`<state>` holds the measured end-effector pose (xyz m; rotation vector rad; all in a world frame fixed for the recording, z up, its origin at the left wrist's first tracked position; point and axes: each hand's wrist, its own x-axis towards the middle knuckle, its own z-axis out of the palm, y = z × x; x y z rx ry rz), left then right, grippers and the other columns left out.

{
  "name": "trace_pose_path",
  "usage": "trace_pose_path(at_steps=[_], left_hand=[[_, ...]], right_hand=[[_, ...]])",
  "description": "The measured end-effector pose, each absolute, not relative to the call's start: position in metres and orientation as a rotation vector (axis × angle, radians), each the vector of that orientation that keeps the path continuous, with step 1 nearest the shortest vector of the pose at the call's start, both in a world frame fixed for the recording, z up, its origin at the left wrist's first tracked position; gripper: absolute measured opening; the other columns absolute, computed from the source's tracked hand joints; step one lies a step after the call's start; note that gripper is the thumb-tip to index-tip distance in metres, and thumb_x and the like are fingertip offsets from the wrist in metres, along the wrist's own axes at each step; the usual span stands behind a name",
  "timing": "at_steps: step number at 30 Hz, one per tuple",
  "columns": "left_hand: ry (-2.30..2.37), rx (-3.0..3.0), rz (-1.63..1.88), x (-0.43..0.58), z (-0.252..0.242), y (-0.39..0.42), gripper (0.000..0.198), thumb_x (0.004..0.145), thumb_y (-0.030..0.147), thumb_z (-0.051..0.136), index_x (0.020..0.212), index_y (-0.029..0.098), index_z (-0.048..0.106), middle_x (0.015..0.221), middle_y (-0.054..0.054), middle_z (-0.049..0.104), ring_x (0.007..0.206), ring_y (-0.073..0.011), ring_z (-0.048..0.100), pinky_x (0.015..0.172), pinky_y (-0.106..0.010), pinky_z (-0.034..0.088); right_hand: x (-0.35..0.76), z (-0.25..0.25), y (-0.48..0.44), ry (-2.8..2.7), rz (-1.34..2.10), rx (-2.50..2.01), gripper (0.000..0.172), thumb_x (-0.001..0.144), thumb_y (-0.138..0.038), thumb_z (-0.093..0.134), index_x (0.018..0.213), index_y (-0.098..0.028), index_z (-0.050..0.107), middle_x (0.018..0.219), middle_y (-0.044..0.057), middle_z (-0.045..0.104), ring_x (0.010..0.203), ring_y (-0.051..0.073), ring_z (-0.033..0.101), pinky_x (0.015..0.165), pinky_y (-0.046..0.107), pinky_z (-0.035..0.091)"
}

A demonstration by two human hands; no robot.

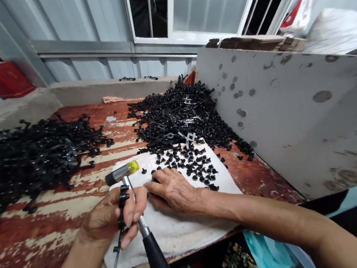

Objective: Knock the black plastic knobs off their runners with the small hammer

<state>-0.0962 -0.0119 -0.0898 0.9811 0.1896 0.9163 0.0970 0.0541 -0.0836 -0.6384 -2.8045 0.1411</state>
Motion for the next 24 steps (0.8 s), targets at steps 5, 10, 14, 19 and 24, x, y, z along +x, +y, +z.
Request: trace_pose_path(at_steps=[5, 10, 14, 19, 24], left_hand=[[0.183, 1.004, 0.910, -0.096, -0.088, -0.010, 0.019, 0.088, 0.034, 0.064, 0.088, 0.019, 0.075, 0.081, -0.002, 0.053, 0.045, -0.0052, 0.057, 0.040, -0.013, 0.043], [0.208, 1.011, 0.904, -0.094, -0.085, -0.009, 0.020, 0.088, 0.034, 0.064, 0.086, 0.017, 0.076, 0.080, -0.002, 0.053, 0.047, -0.0073, 0.059, 0.040, -0.015, 0.044], [0.215, 1.006, 0.899, -0.093, -0.084, -0.010, 0.019, 0.087, 0.033, 0.066, 0.086, 0.017, 0.076, 0.079, -0.003, 0.053, 0.046, -0.0072, 0.058, 0.041, -0.016, 0.045], [0.196, 1.029, 0.907, -0.093, -0.084, -0.011, 0.020, 0.088, 0.033, 0.064, 0.088, 0.017, 0.075, 0.081, -0.003, 0.053, 0.047, -0.0070, 0.059, 0.040, -0.015, 0.045], [0.214, 1.062, 0.934, -0.096, -0.082, -0.013, 0.020, 0.088, 0.036, 0.064, 0.087, 0.019, 0.074, 0.079, -0.001, 0.053, 0.044, -0.0070, 0.057, 0.036, -0.015, 0.040]], right_hand=[[0.115, -0.086, 0.051, -2.769, 0.119, -0.579, 0.027, 0.096, -0.031, 0.049, 0.113, -0.017, 0.064, 0.109, 0.011, 0.061, 0.096, 0.024, 0.052, 0.084, 0.040, 0.037], [0.151, -0.091, 0.058, -2.688, 0.027, -0.643, 0.027, 0.095, -0.022, 0.049, 0.117, -0.017, 0.064, 0.115, 0.013, 0.064, 0.101, 0.025, 0.054, 0.086, 0.042, 0.036], [0.172, -0.094, 0.059, -2.653, -0.067, -0.734, 0.030, 0.095, -0.019, 0.044, 0.116, -0.015, 0.065, 0.117, 0.015, 0.066, 0.102, 0.027, 0.057, 0.086, 0.044, 0.040], [0.166, -0.097, 0.035, -2.732, -0.045, -0.773, 0.046, 0.101, -0.034, 0.035, 0.138, -0.011, 0.051, 0.140, 0.020, 0.055, 0.130, 0.033, 0.047, 0.107, 0.061, 0.029], [0.138, -0.099, 0.013, -2.852, 0.131, -0.622, 0.058, 0.101, -0.043, 0.031, 0.146, -0.007, 0.039, 0.152, 0.021, 0.040, 0.142, 0.034, 0.033, 0.115, 0.065, 0.016]])
